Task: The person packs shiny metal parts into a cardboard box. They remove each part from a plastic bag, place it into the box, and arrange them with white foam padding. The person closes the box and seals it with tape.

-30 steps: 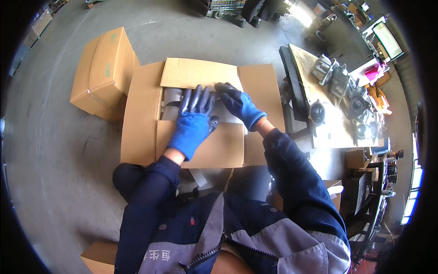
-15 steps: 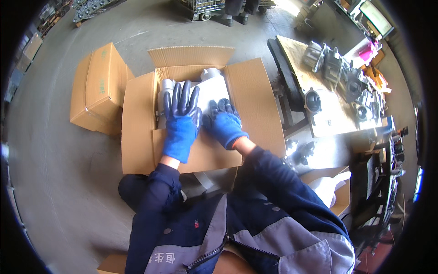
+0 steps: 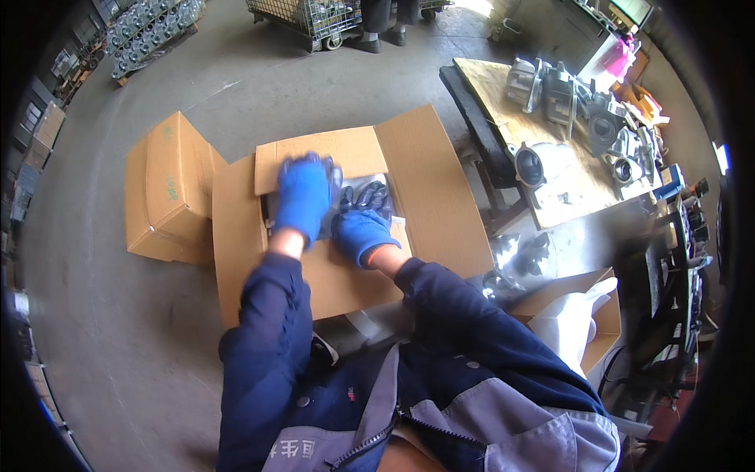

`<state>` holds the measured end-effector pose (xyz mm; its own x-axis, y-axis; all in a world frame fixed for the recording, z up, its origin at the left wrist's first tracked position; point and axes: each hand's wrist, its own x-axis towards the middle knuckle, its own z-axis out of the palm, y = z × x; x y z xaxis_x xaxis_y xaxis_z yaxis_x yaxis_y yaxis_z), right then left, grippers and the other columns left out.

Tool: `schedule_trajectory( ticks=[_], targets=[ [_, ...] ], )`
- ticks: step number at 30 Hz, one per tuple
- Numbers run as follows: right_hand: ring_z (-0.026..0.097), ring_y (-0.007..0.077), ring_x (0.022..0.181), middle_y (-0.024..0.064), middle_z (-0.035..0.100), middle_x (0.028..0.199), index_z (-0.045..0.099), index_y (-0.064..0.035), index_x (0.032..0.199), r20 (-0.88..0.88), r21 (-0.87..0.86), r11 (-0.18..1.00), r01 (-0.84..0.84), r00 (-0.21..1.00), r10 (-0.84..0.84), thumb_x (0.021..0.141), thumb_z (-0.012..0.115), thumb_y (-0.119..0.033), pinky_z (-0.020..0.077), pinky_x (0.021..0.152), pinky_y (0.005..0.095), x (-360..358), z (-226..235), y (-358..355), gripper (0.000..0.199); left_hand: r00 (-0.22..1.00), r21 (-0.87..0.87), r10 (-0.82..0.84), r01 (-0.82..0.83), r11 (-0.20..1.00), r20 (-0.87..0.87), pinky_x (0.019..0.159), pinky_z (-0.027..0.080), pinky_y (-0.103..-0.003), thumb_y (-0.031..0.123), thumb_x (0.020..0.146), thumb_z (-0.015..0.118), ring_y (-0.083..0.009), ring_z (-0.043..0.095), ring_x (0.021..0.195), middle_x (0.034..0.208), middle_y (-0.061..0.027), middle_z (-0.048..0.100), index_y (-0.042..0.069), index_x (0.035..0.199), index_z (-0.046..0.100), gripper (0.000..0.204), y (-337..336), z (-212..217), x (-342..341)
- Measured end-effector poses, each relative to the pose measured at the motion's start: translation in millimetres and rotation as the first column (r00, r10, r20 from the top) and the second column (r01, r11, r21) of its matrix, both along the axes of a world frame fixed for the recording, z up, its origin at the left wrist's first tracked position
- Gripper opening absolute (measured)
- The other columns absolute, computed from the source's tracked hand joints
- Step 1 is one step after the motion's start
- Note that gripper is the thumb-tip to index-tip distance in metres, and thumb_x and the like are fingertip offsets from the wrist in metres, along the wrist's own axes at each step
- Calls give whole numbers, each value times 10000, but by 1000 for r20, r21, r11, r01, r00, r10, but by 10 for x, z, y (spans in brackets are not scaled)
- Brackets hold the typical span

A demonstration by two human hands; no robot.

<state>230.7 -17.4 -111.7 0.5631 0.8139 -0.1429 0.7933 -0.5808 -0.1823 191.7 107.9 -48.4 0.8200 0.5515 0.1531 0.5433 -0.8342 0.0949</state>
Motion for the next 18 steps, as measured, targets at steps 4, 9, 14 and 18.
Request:
schedule_trajectory(
  ticks=[4,9,14,18],
  targets=[
    [362,502,1446,350,422,1515,450,-39,1513,-220,383,924,-10,970,102,990,471,-369,202,1223,563,112,210,-355,619,977,197,-5,-38,980,214,1191,287,-516,383,964,547,-290,454,1385,1410,-104,589,134,1401,611,507,-206,-750,-314],
    [610,449,1169,252,644,1284,610,-40,1335,143,640,737,217,909,-392,993,566,-398,439,1057,494,725,835,-1263,497,987,294,63,-104,950,147,1208,258,-529,347,966,548,-287,403,1435,1512,-90,493,162,1491,500,559,-225,-939,-279],
    [575,288,1298,181,591,1420,583,20,1354,-251,93,996,14,968,10,1024,524,-155,468,1058,358,1051,1389,-1751,378,975,258,68,-122,958,209,1224,235,-524,324,967,549,-287,382,1455,1527,-82,481,165,1473,521,532,-225,-954,-242],
    [514,367,1344,151,547,1475,537,-9,1423,-527,792,587,167,673,519,996,567,-189,408,1123,399,421,670,-1176,464,939,209,-47,-27,978,340,1141,369,-462,185,953,558,-284,490,1357,1428,-102,573,148,1415,580,464,-185,-868,-301]
  ],
)
